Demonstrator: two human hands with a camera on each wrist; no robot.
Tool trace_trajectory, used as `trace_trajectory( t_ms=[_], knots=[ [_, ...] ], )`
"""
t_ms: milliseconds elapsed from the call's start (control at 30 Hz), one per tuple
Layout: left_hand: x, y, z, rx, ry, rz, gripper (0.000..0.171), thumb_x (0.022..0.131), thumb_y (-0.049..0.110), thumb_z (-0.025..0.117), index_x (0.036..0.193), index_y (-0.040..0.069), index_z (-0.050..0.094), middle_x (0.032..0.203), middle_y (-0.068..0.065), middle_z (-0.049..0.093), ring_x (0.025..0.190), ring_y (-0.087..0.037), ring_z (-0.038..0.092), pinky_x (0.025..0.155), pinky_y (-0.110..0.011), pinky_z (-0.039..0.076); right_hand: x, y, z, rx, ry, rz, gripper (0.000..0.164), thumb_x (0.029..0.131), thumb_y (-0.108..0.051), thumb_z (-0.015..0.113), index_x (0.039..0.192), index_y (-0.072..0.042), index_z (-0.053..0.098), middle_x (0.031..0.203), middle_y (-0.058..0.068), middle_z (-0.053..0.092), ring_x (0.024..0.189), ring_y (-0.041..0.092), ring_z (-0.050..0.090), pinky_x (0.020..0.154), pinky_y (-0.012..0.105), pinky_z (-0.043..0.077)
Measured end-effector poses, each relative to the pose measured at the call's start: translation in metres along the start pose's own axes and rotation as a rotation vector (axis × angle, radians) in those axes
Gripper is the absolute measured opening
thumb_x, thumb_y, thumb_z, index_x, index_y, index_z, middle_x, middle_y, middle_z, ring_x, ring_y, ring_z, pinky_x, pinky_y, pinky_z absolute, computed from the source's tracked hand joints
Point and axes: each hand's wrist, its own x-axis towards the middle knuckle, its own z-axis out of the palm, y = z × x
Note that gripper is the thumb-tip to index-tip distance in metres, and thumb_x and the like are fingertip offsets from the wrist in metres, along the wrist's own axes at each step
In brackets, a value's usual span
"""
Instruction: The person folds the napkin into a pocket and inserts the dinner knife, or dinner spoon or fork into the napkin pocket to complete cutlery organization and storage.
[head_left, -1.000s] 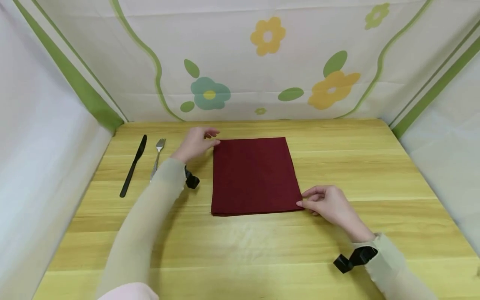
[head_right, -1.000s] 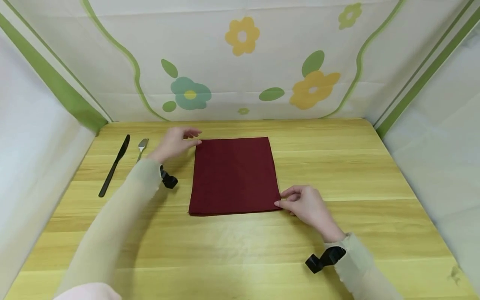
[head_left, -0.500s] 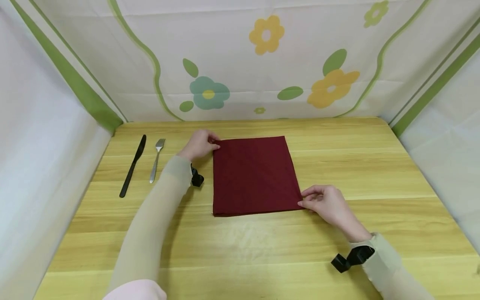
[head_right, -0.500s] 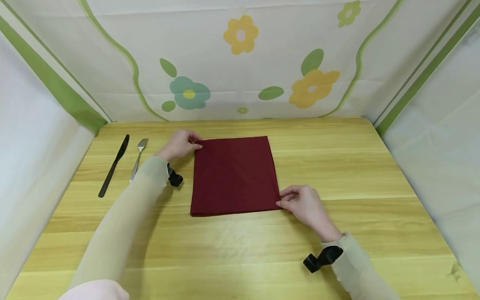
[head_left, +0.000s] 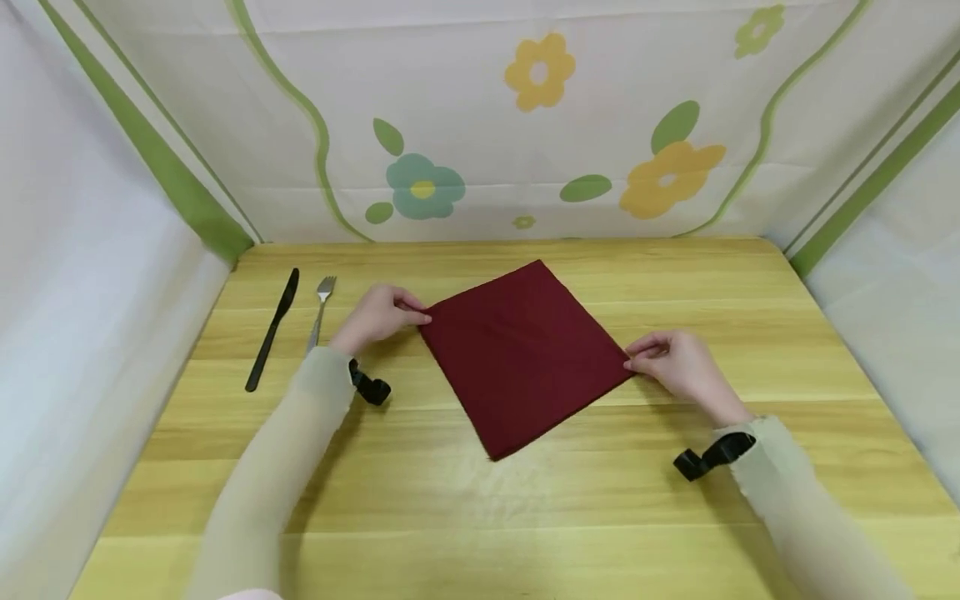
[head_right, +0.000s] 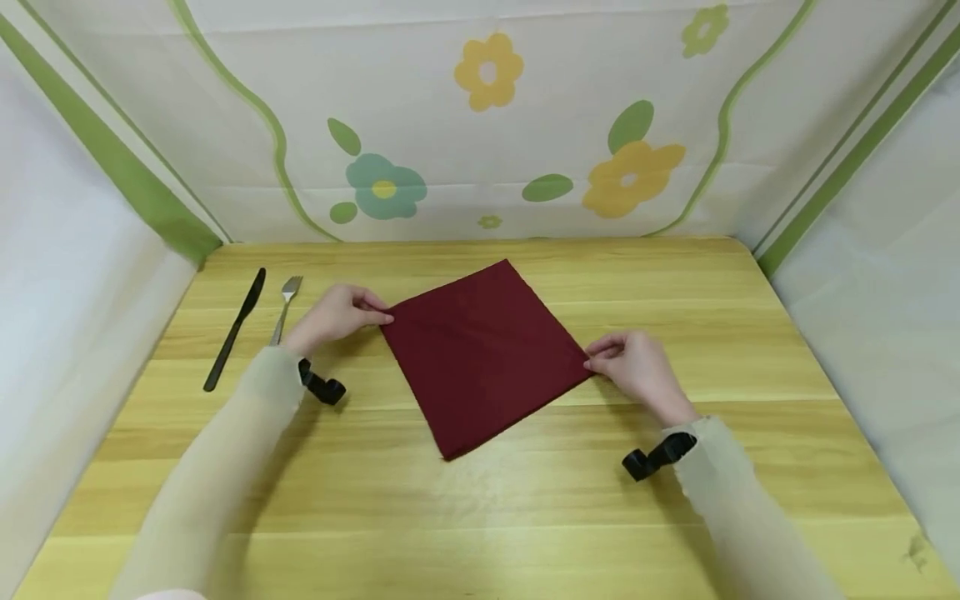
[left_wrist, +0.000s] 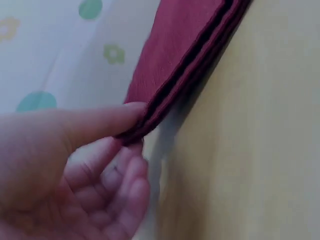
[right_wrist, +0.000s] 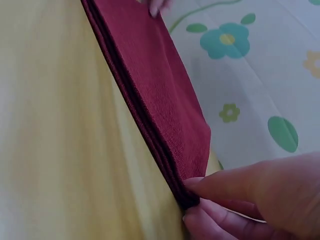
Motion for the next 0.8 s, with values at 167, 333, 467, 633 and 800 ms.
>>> trace_trajectory(
  t_ms=[167, 333, 467, 633, 800],
  knots=[
    [-0.039, 0.002, 0.009, 0.034, 0.025, -0.102, 0.026, 0.091, 0.029, 0.08, 0.106, 0.008, 0.078, 0.108, -0.008, 0.07, 0.098, -0.026, 0.061, 0.088, -0.042, 0.05, 0.041, 0.001, -0.008, 0.018, 0.021, -0.007, 0.025, 0.093, -0.017, 0.078, 0.111, 0.0, 0.076, 0.094, 0.01, 0.076, 0.085, 0.02, 0.073, 0.071, 0.019, 0.051],
    [-0.069, 0.001, 0.027, 0.066, 0.047, -0.101, 0.023, 0.088, 0.032, 0.082, 0.097, 0.01, 0.08, 0.095, -0.002, 0.071, 0.085, -0.02, 0.063, 0.077, -0.038, 0.052, 0.087, -0.004, -0.008, 0.03, 0.065, -0.011, 0.028, 0.092, -0.02, 0.079, 0.113, -0.002, 0.076, 0.096, 0.009, 0.077, 0.088, 0.021, 0.072, 0.072, 0.021, 0.051],
    [-0.088, 0.005, 0.041, 0.122, 0.032, -0.078, 0.021, 0.086, 0.036, 0.083, 0.088, 0.015, 0.079, 0.083, 0.005, 0.07, 0.074, -0.015, 0.062, 0.069, -0.035, 0.052, 0.117, -0.015, 0.002, 0.062, 0.122, -0.015, 0.025, 0.091, -0.014, 0.08, 0.111, 0.0, 0.076, 0.097, 0.012, 0.076, 0.087, 0.024, 0.071, 0.07, 0.023, 0.052],
    [-0.111, 0.014, 0.057, 0.184, 0.006, -0.044, 0.021, 0.084, 0.038, 0.085, 0.079, 0.02, 0.076, 0.071, 0.01, 0.065, 0.065, -0.01, 0.058, 0.063, -0.032, 0.049, 0.141, -0.034, 0.017, 0.095, 0.172, -0.037, 0.023, 0.089, -0.009, 0.08, 0.109, 0.002, 0.076, 0.098, 0.016, 0.075, 0.086, 0.025, 0.069, 0.065, 0.022, 0.05],
    [-0.121, 0.021, 0.063, 0.248, -0.026, 0.019, 0.025, 0.081, 0.043, 0.085, 0.073, 0.024, 0.071, 0.064, 0.013, 0.06, 0.06, -0.008, 0.054, 0.058, -0.03, 0.045, 0.151, -0.044, 0.025, 0.112, 0.178, -0.057, 0.024, 0.088, -0.008, 0.081, 0.11, 0.002, 0.076, 0.097, 0.017, 0.075, 0.086, 0.027, 0.07, 0.064, 0.021, 0.049]
  ],
)
